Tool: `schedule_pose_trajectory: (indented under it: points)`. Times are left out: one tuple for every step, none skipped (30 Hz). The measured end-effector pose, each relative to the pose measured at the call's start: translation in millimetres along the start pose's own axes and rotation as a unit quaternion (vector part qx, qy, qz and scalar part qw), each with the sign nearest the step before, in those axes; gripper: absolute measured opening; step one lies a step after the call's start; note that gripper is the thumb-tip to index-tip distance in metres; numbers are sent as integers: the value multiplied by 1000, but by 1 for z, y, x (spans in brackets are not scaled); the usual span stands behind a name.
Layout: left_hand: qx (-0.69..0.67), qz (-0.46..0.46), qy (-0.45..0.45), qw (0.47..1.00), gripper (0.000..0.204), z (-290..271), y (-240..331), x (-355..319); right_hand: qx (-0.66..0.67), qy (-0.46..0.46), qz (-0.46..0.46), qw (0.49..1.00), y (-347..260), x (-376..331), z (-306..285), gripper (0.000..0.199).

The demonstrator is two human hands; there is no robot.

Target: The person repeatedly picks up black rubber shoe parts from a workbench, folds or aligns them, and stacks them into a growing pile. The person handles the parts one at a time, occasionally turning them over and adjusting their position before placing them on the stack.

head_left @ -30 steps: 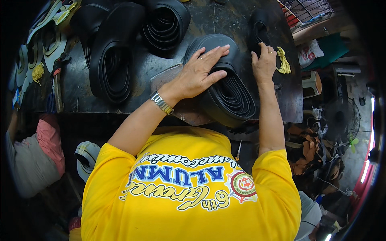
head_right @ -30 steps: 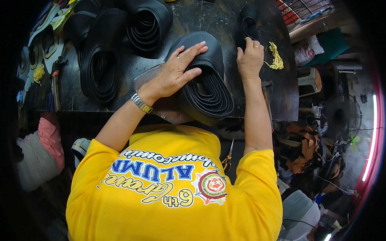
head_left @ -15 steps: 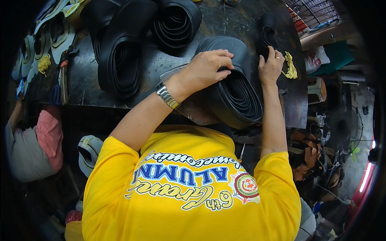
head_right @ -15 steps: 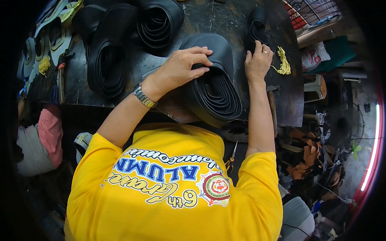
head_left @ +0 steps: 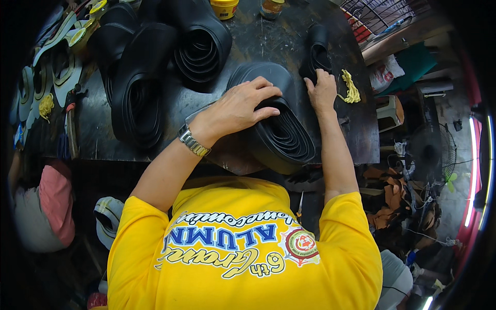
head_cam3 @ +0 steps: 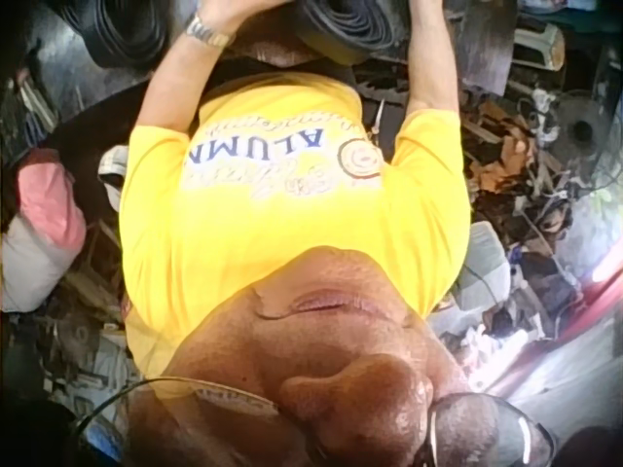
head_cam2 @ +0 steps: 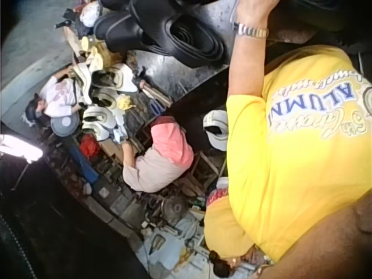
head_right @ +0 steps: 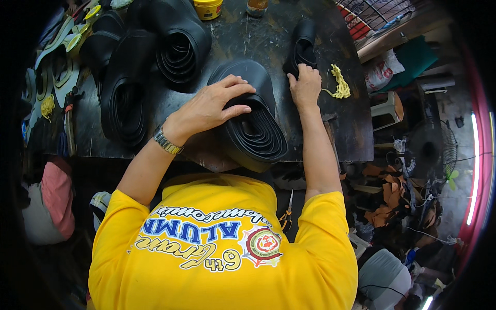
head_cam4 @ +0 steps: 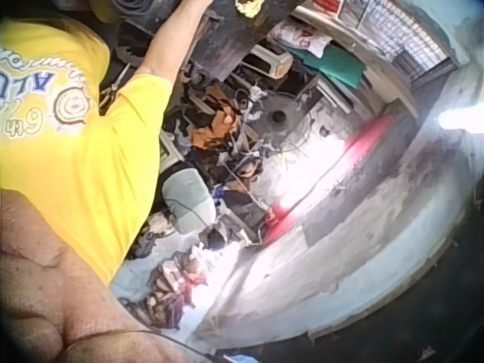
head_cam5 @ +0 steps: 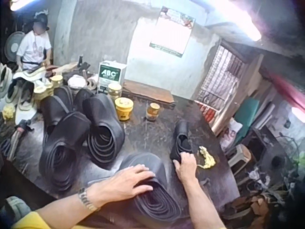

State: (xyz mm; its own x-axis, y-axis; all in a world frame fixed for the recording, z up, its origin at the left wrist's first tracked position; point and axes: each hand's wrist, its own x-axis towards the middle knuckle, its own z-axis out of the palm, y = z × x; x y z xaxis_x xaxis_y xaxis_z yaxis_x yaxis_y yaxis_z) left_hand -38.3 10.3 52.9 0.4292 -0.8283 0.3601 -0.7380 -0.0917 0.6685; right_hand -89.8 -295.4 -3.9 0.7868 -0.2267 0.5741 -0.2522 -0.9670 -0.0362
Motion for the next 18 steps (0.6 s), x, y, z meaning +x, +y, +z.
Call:
schedule_pose_trajectory:
  points:
    - [0,4,0,1000,37,0,-1,0,-1,-18,7,1000,1,0,-1,33]
    - [0,1,-5,1000,38,0,-2,0,-1,-37,14,999,1,-1,-2,32]
    - [0,-8,-16,1000,39,0,-3,0,-4,-46,18,999,1,-2,-4,31]
    - [-5,-9,-18,1000,38,0,-4,1,5,-50,18,999,2,-3,-7,30]
    - [-8,-16,-23,1000,38,-1,-6,1,11,-41,14,999,1,-4,-10,30]
    - [-12,-22,-27,999,37,0,-6,1,16,-36,13,999,0,-5,-15,30]
    - [-3,-10,-19,1000,37,-1,-7,2,24,-44,32,998,-1,-7,-20,35]
    - [6,0,-11,1000,37,-1,-8,2,14,-62,27,998,-3,-8,-26,36]
    - [18,0,-13,1000,37,-1,-8,3,4,-85,25,996,-3,-10,-34,37]
    - [20,9,-10,1000,37,-1,-9,3,-5,-105,19,994,-6,-12,-42,38]
    - [27,8,-16,999,37,-1,-9,3,-10,-123,9,992,-8,-14,-50,40]
    - [35,10,-16,999,38,-1,-10,3,34,-131,39,990,-9,-16,-60,40]
    - [47,12,-16,999,38,0,-10,2,78,-139,67,985,-10,-18,-72,39]
    - [61,16,-10,998,39,1,-11,1,128,-141,89,978,-12,-21,-85,39]
    - [77,20,-13,997,39,1,-12,1,244,-126,185,944,-14,-25,-97,33]
    - [81,22,-19,996,40,3,-14,1,430,-76,233,869,-18,-34,-110,27]
    - [88,22,-35,995,41,4,-16,0,541,-49,250,802,-19,-43,-126,24]
    - [93,30,-39,994,41,5,-18,0,566,-18,274,778,-20,-52,-140,26]
